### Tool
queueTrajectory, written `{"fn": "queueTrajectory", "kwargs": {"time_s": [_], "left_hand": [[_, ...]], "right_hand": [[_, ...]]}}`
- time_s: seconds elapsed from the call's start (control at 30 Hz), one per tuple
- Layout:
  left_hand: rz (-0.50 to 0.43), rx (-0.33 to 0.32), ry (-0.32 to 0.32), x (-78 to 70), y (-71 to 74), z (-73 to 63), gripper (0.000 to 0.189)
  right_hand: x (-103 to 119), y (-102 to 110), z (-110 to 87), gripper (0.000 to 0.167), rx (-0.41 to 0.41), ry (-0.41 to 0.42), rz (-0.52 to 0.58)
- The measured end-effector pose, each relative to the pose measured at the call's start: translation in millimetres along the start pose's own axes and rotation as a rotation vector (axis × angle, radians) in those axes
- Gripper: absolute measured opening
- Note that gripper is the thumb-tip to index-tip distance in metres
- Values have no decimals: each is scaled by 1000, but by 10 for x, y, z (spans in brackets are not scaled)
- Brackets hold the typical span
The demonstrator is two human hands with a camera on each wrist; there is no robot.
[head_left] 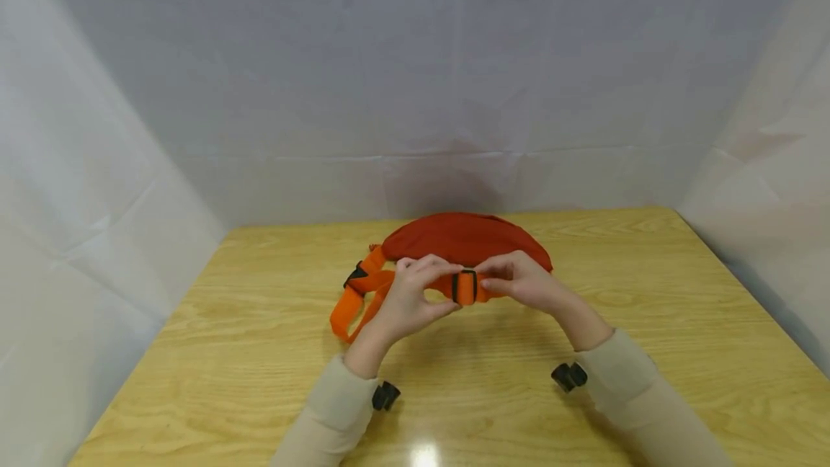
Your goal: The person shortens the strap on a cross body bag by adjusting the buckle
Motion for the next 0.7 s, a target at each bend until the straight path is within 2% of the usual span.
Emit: {"fn": "queueTrajectory", "kwargs": {"time_s": [0.17,0.37,0.43,0.6,0.7], "left_hand": [[8,-3,-1,-17,-15,2,43],[38,-7,26,3,-5,-7,42],[47,-10,36,22,3,-13,42],[42,-9,32,37,9,-26,42],[31,-4,23,29,-8,-30,42]], "right_hand": [[2,-10,15,21,-16,0,24],[-46,48,6,19,-106,-66,58],[-55,62,4,19,-112,-68,62],[-21,37,-2,18,-38,3,57],[-44,14,-36,21,12,-5,72]]}}
Point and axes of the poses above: each hand's wrist, its own z-axis towards the middle knuckle, its own y-axis out of the back of the hand, x = y × z, the point moved 8 cm from there along z, towards the middle knuckle, and after that the axes turned 13 degrees about x, right-handed, at the moved point
